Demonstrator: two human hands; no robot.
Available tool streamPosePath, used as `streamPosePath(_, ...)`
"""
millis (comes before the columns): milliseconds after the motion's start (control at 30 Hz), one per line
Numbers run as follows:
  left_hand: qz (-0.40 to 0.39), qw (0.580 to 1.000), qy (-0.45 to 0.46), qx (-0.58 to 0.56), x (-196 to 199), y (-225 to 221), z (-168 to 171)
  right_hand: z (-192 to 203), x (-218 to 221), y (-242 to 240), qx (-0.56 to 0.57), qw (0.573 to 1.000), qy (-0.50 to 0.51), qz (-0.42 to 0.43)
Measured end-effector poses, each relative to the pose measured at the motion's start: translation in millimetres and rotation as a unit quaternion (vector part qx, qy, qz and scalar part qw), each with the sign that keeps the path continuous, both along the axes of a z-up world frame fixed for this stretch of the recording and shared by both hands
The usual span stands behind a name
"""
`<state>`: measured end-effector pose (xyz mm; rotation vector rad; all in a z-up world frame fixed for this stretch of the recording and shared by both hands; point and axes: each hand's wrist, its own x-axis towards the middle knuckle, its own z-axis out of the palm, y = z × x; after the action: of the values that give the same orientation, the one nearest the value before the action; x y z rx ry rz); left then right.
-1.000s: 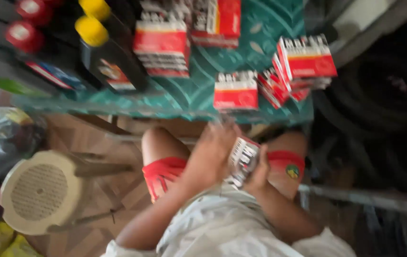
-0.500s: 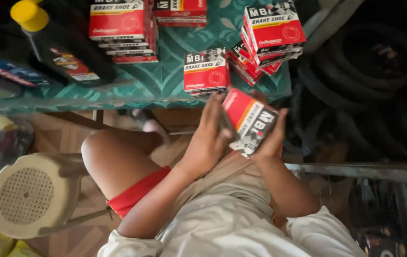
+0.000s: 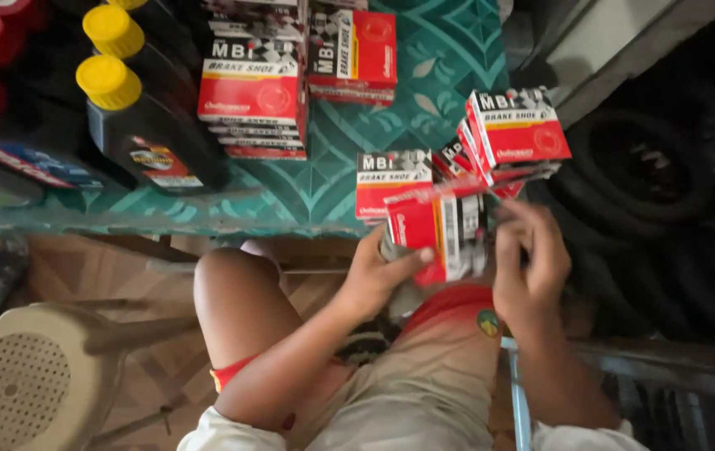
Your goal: Wiping dust off motorcycle brake shoe boxes with a cloth and organizing them on a table.
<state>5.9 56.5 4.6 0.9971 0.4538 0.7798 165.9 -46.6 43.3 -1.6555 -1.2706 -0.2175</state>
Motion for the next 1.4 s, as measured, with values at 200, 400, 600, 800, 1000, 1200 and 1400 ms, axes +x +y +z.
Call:
streamPosePath(200,-0.034,0.982,-0.130,0.130,5.0,-2.9,-29.7,29.4,-21.2,32.3,-0.097,0.973,-0.189,0.092)
streamPosePath(400,-0.019,0.941,-0.253,-0.223,0.0,49.0,-61.2,40.2,-1.9,97.0,-0.163,0.934,-0.205,0.243)
streamPosePath(600,-0.023,0.844,-0.299,-0.445,-22.9,104.5,-39.4,27.5,1.4,174.3,-0.229,0.909,-0.188,0.294)
streamPosePath(800,0.052,0.845,-0.244,-0.473,-44.0,140.1,-48.1,66.4,-28.0,214.4,-0.211,0.864,-0.282,0.360)
streamPosePath(1000,-0.045,0.834,-0.274,-0.477,-62.0,127.8,-26.6,91.3,-33.3,224.6,-0.306,0.834,-0.292,0.354)
streamPosePath(1200,-0.082,0.886,-0.279,-0.360,-90.0,128.7,-110.8,164.4,64.6,311.0,-0.428,0.864,-0.171,0.204)
streamPosePath(1400,-0.195,0.889,-0.241,-0.337,-80.8,131.7,-87.5,145.8,157.4,449.2,-0.316,0.919,-0.108,0.210)
